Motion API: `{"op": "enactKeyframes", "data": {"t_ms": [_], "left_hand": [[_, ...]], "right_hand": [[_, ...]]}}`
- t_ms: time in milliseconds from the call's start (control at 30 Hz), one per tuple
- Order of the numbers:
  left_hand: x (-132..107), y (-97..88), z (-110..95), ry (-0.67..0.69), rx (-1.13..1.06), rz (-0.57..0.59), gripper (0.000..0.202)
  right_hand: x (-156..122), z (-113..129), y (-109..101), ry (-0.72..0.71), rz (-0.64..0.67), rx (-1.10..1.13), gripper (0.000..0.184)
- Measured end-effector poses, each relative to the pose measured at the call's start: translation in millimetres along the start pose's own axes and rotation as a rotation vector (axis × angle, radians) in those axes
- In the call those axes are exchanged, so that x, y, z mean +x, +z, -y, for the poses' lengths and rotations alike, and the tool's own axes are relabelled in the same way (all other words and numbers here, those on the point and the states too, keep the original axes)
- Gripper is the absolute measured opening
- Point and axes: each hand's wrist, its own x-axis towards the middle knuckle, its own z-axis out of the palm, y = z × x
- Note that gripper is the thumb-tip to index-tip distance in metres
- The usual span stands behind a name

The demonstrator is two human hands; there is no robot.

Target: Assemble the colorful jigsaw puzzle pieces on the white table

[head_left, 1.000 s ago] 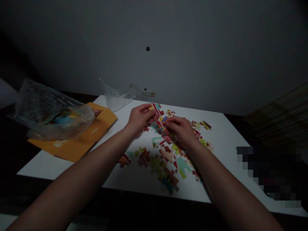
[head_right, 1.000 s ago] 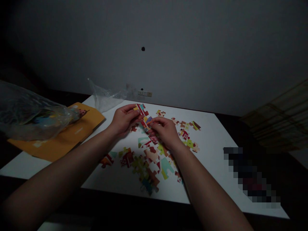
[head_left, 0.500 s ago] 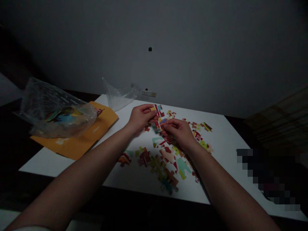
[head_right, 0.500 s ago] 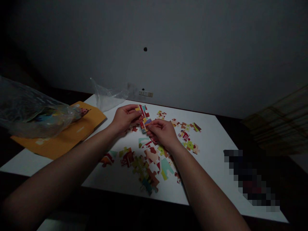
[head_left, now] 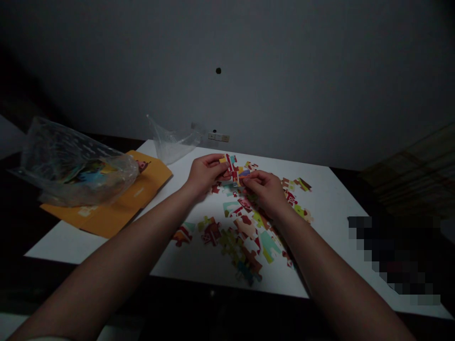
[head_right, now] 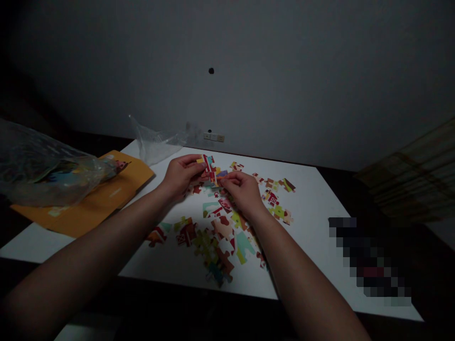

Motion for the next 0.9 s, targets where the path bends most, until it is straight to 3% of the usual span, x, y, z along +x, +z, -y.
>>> {"op": "enactKeyframes", "data": {"t_ms": [900], "left_hand": [[-0.5, -2.5, -2.6, -0.043, -0.022, 0.08, 0.033]], "right_hand": [[-0.3, -1.4, -3.5, -0.013, 0.044, -0.1, 0.031]]}}
